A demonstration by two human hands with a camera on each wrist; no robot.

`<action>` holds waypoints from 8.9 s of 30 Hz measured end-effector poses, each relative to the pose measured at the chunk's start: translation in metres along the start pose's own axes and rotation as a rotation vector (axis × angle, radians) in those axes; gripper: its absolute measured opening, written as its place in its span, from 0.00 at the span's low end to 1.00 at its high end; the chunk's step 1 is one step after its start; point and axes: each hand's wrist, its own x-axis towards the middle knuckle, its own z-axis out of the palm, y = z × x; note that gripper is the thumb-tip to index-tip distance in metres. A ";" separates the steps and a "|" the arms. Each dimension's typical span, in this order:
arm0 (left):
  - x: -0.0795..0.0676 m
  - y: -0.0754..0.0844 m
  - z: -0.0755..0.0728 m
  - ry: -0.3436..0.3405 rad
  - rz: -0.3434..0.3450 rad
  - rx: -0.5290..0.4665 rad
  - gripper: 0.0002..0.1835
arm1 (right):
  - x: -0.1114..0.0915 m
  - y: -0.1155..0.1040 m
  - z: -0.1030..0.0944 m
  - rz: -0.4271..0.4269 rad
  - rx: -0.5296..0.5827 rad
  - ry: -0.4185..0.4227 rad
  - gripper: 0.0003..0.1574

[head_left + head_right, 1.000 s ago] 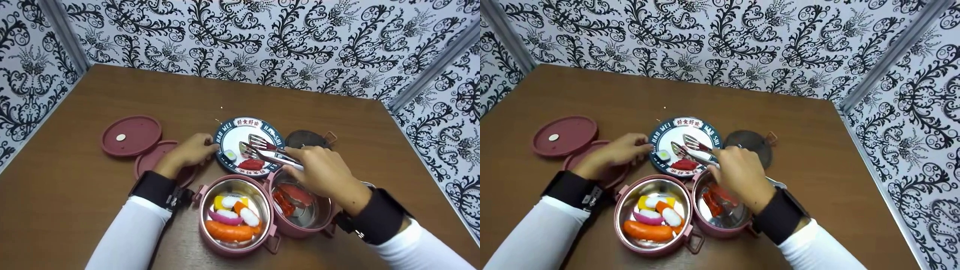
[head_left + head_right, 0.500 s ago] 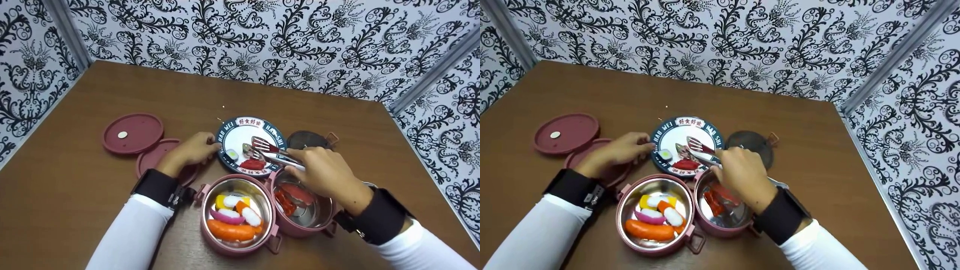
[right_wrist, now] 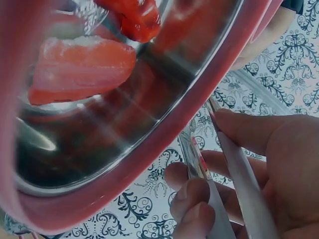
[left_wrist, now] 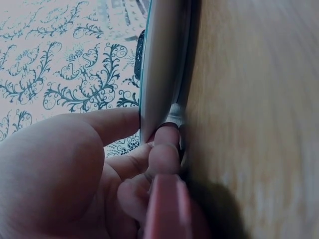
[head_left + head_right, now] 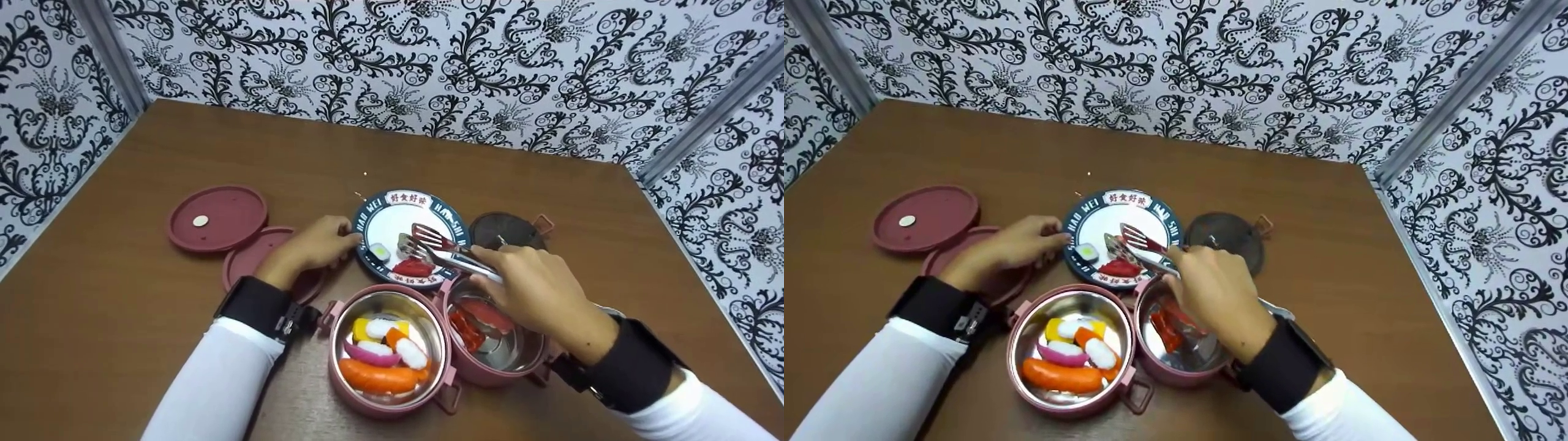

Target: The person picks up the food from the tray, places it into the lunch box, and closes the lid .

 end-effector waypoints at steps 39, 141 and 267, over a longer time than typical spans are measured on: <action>-0.003 0.002 0.000 -0.011 0.004 -0.015 0.12 | -0.142 0.044 -0.013 -0.022 -0.018 0.256 0.32; -0.001 0.002 0.000 -0.014 0.003 0.001 0.12 | 0.016 0.019 -0.011 -0.073 0.074 -0.151 0.26; -0.003 0.004 0.001 -0.003 0.000 -0.033 0.11 | 0.043 -0.004 0.002 -0.129 0.133 -0.172 0.30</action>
